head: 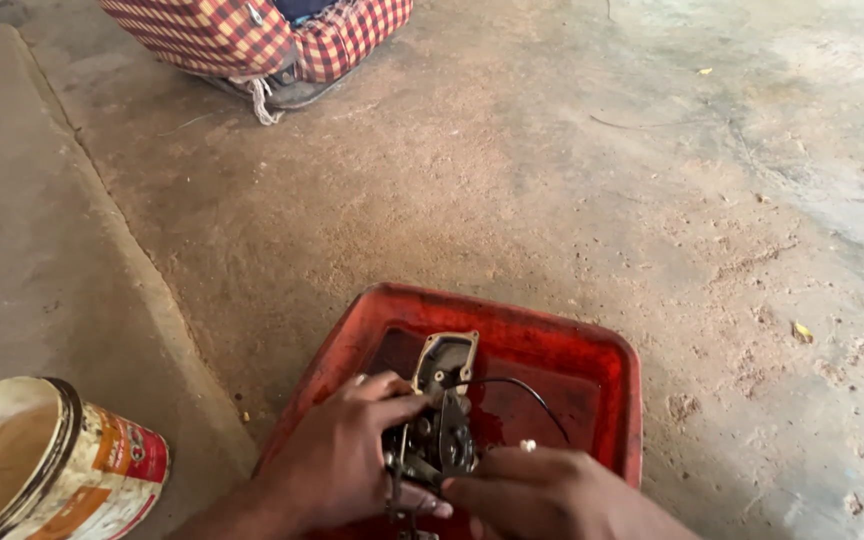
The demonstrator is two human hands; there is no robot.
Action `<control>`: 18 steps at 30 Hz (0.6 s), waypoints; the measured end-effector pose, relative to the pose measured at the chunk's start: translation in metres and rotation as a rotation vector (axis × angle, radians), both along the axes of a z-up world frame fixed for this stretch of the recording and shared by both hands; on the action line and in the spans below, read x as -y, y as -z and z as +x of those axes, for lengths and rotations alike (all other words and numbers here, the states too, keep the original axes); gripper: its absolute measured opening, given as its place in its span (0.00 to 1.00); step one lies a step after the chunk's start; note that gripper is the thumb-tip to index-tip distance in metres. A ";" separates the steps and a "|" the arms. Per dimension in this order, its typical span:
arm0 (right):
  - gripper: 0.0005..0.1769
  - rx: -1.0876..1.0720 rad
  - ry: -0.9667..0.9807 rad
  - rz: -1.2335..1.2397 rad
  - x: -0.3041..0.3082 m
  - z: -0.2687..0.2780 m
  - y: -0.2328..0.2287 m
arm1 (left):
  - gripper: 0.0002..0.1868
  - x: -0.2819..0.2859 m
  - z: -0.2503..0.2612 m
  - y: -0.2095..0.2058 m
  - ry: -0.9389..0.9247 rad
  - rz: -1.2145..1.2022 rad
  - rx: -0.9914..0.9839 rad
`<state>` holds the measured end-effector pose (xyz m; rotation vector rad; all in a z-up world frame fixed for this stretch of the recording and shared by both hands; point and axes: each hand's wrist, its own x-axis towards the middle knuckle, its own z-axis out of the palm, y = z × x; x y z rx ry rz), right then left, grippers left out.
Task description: Cleaning a carburetor using a brush and solvent in a red tray.
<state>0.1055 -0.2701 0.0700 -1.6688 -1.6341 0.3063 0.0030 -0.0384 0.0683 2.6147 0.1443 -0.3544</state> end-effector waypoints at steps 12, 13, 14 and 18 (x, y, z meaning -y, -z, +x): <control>0.13 -0.077 -0.029 -0.114 -0.011 0.002 0.009 | 0.52 -0.014 -0.007 0.025 0.014 0.027 -0.022; 0.12 -0.169 -0.026 -0.220 -0.010 0.004 0.013 | 0.47 -0.015 -0.006 0.033 0.060 0.029 -0.032; 0.12 -0.167 -0.022 -0.219 -0.010 0.007 0.008 | 0.47 -0.013 -0.004 0.029 0.064 0.030 -0.030; 0.12 -0.294 0.095 -0.356 0.006 0.013 -0.009 | 0.45 -0.007 -0.008 0.031 0.052 -0.032 0.000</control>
